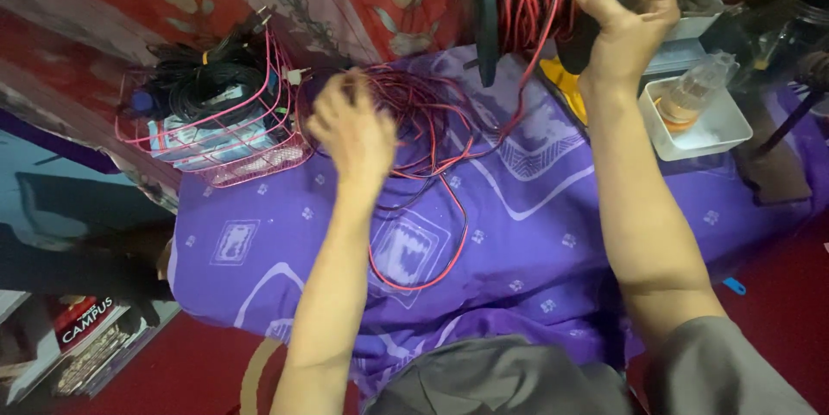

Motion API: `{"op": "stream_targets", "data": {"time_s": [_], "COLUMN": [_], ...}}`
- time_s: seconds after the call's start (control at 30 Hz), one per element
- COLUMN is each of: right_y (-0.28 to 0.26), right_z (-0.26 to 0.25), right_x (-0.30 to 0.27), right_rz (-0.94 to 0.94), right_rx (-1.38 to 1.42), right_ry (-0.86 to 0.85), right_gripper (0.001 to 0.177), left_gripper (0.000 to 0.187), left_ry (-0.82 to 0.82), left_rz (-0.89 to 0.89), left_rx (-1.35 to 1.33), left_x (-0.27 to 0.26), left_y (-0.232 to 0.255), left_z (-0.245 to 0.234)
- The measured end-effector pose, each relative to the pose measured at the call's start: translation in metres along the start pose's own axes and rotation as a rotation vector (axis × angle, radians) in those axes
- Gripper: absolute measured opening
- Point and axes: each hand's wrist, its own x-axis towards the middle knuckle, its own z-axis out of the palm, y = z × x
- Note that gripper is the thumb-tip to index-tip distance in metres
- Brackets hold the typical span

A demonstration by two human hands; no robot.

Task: Organizing various electrical cables and a wire spool on a table.

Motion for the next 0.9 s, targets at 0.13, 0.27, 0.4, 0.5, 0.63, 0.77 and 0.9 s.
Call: {"op": "stream_targets", "data": {"time_s": [0.13, 0.27, 0.4, 0.5, 0.63, 0.77, 0.9], "right_y": [-0.007, -0.007, -0.015, -0.017, -0.009, -0.003, -0.004], "right_z": [0.024, 0.036, 0.049, 0.057, 0.058, 0.050, 0.052], "right_x": [-0.013, -0.028, -0.036, -0.041, -0.046, -0.043, -0.043], "right_rz": [0.003, -0.135, -0.005, 0.083, -0.029, -0.003, 0.004], "right_rx": [-0.129, -0.177, -0.167, -0.100, -0.109, -0.097, -0.080], "right_ry": [0.036, -0.122, -0.044, -0.023, -0.068, -0.043, -0.033], "right_gripper": [0.040, 0.037, 0.038, 0.036, 0.038, 0.038, 0.038], "left_gripper": [0.051, 0.046, 0.052, 0.076, 0.074, 0.092, 0.101], "left_ry": [0.009, -0.239, -0.298, -0.581, -0.467, -0.493, -0.363], "left_rz": [0.191, 0.222, 0.025, -0.232, -0.151, -0.245, -0.055], "left_rx": [-0.664, -0.970, -0.894, -0.868, -1.233, -1.757, -1.516], "left_x": [-0.022, -0.025, -0.026, -0.021, -0.034, -0.035, -0.045], "left_y": [0.048, 0.061, 0.063, 0.069, 0.068, 0.067, 0.086], "left_z": [0.006, 0.002, 0.002, 0.003, 0.042, 0.056, 0.033]}}
